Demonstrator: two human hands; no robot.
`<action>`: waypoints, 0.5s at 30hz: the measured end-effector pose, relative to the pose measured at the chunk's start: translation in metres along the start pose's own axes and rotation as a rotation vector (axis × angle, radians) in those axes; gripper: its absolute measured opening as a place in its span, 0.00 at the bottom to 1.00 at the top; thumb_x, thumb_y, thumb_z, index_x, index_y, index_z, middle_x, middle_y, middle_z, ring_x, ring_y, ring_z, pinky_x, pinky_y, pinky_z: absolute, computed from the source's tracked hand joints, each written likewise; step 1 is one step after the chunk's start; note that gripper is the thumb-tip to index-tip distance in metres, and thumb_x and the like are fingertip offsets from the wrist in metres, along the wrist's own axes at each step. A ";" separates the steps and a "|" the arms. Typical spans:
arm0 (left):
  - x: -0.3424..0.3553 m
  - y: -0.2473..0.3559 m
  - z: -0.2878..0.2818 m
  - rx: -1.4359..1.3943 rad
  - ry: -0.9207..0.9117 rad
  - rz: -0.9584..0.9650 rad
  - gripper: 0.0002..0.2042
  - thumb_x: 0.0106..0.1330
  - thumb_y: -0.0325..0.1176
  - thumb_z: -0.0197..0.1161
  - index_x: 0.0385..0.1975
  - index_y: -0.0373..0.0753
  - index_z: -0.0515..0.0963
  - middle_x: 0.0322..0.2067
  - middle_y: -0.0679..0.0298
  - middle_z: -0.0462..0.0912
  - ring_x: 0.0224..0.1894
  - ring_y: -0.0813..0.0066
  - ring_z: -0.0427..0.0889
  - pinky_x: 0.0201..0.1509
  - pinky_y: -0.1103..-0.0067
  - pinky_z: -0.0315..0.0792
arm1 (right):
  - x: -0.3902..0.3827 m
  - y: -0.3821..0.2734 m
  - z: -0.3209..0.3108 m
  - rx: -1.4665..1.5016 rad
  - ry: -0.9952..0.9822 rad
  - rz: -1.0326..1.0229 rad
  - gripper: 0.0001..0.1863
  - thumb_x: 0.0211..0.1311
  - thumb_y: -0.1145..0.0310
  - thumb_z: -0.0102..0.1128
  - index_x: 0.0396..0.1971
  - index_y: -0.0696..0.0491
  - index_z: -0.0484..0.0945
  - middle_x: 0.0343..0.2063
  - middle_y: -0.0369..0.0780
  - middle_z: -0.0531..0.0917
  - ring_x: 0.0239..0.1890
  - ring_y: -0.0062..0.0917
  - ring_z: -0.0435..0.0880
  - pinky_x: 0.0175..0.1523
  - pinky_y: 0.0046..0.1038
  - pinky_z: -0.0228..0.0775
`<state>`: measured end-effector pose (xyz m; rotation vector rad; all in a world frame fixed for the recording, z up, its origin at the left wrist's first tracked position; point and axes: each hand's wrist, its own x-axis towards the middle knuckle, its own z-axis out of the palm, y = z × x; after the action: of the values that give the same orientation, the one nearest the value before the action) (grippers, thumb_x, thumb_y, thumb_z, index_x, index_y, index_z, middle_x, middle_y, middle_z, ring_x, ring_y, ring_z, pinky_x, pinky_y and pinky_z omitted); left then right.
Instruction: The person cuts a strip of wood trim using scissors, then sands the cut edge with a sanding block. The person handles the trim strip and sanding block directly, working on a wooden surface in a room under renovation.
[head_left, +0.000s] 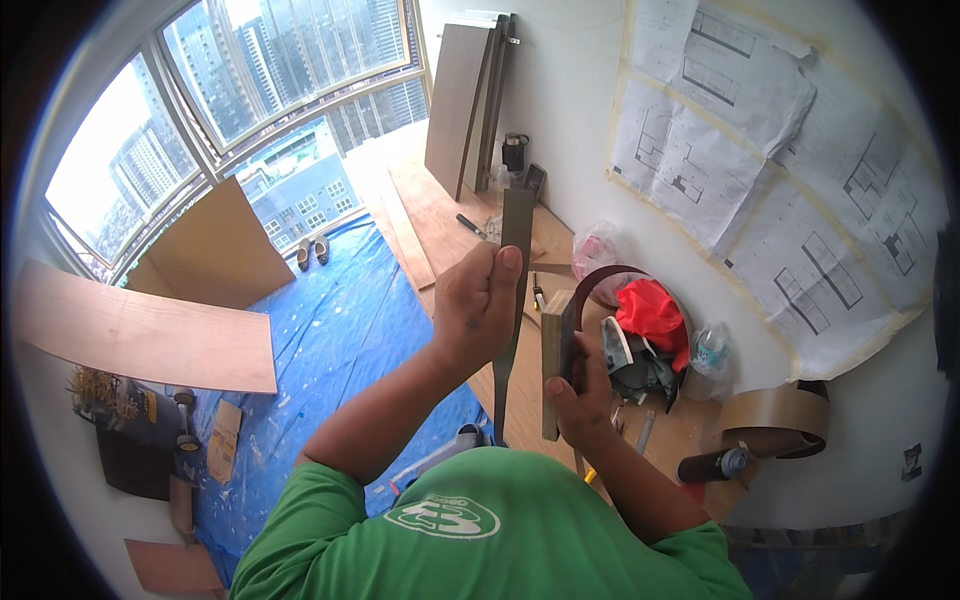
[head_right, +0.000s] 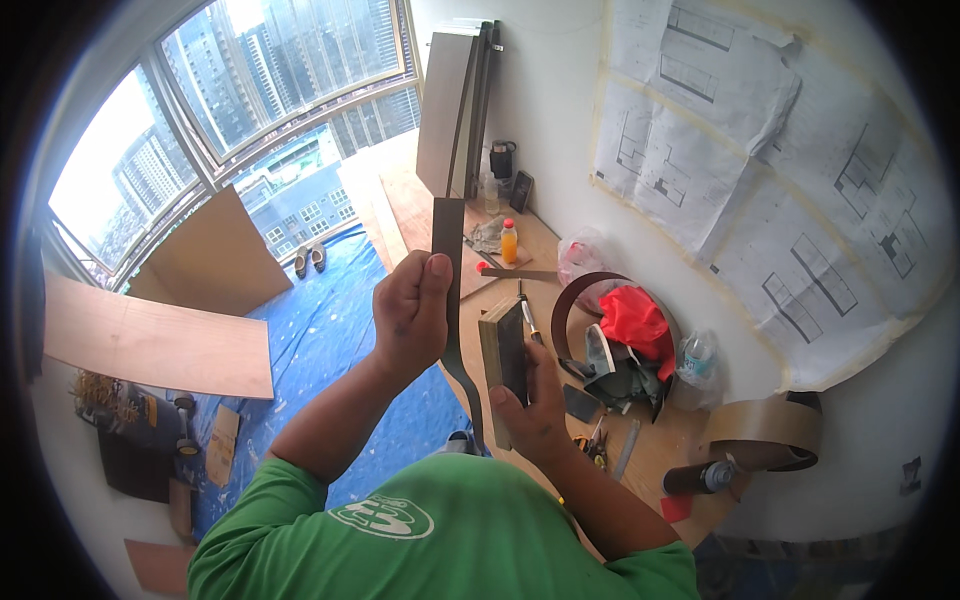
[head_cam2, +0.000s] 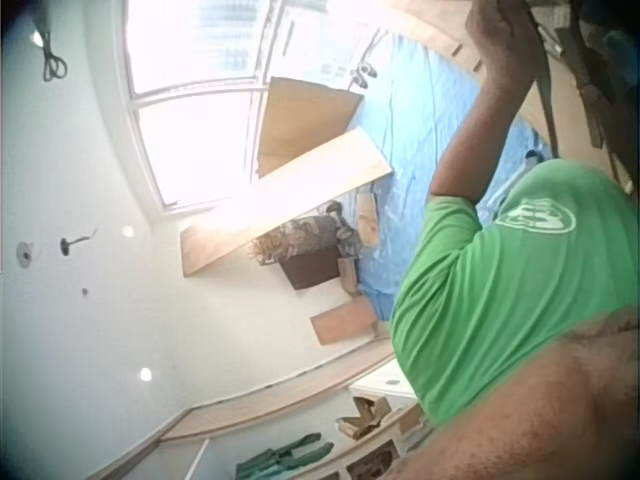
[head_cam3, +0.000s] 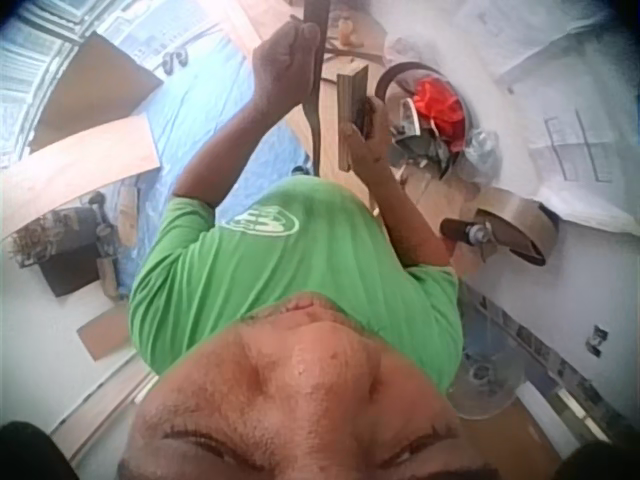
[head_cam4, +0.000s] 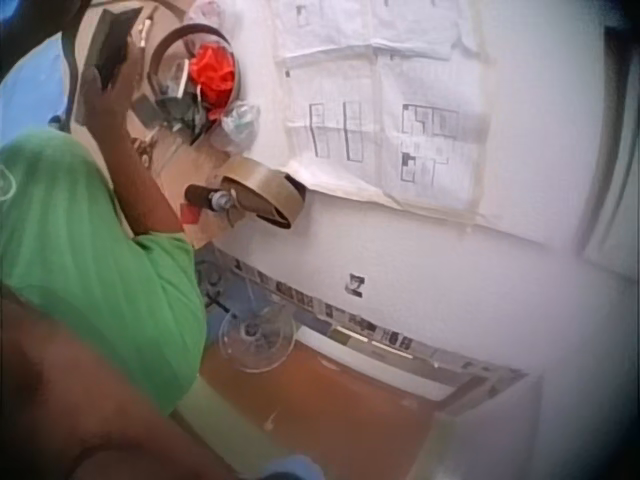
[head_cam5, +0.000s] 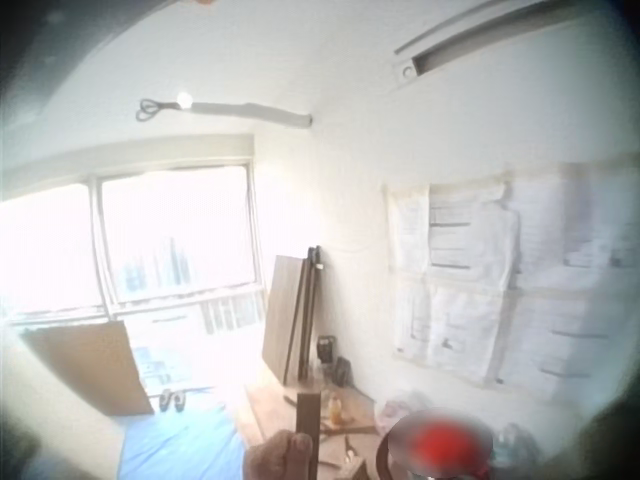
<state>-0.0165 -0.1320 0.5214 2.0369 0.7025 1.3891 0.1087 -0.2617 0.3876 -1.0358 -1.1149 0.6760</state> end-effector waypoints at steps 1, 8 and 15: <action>-0.002 -0.001 0.000 0.016 -0.006 -0.012 0.19 0.85 0.40 0.54 0.28 0.35 0.74 0.21 0.57 0.76 0.22 0.65 0.77 0.30 0.69 0.71 | 0.003 -0.005 -0.005 -0.014 -0.017 0.034 0.42 0.73 0.62 0.65 0.74 0.64 0.51 0.63 0.51 0.72 0.60 0.30 0.78 0.66 0.36 0.72; -0.021 -0.006 0.023 -0.009 -0.130 0.050 0.15 0.83 0.36 0.57 0.31 0.35 0.77 0.22 0.57 0.81 0.23 0.66 0.80 0.30 0.70 0.73 | 0.035 -0.032 -0.004 0.082 0.057 -0.099 0.40 0.73 0.61 0.68 0.73 0.62 0.55 0.56 0.48 0.77 0.51 0.25 0.82 0.55 0.30 0.77; -0.033 -0.017 0.028 -0.023 -0.261 0.077 0.17 0.84 0.38 0.55 0.30 0.36 0.74 0.22 0.54 0.77 0.23 0.56 0.77 0.31 0.65 0.72 | 0.084 -0.066 -0.020 -0.009 0.129 -0.016 0.34 0.75 0.57 0.68 0.68 0.62 0.64 0.52 0.43 0.80 0.45 0.20 0.84 0.47 0.25 0.77</action>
<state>-0.0028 -0.1476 0.4805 2.1942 0.4975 1.1364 0.1523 -0.2217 0.4791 -1.0620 -1.0139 0.5840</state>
